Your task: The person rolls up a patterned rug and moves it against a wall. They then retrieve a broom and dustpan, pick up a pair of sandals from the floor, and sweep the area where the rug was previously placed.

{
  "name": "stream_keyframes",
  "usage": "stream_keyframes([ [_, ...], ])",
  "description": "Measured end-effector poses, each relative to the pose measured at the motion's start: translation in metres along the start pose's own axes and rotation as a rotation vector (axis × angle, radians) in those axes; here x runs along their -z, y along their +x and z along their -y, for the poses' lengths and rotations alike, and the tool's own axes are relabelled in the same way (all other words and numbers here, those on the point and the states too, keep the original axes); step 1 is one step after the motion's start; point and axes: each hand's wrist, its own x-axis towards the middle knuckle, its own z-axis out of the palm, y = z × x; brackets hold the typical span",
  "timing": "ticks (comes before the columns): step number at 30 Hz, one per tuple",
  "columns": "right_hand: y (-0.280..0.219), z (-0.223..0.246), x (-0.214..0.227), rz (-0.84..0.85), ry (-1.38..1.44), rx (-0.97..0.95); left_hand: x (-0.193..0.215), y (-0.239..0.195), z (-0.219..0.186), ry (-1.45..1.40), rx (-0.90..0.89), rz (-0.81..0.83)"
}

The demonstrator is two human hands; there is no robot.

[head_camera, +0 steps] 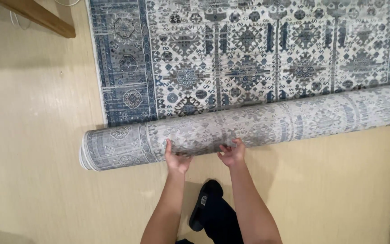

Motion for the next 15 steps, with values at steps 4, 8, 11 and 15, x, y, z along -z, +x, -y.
stream_keyframes([
  [4,-0.032,0.017,-0.052,0.020,0.030,-0.025,-0.031,0.004,-0.013,-0.021,-0.033,0.039],
  [8,-0.069,0.044,-0.123,0.481,-0.026,0.008,-0.051,0.013,-0.021,-0.034,-0.033,0.045],
  [11,-0.048,0.044,-0.135,0.452,-0.153,0.223,-0.083,-0.004,-0.036,-0.002,-0.036,0.041],
  [15,0.018,0.018,-0.045,-0.418,-0.109,0.474,-0.095,-0.006,-0.034,0.006,-0.065,0.023],
])
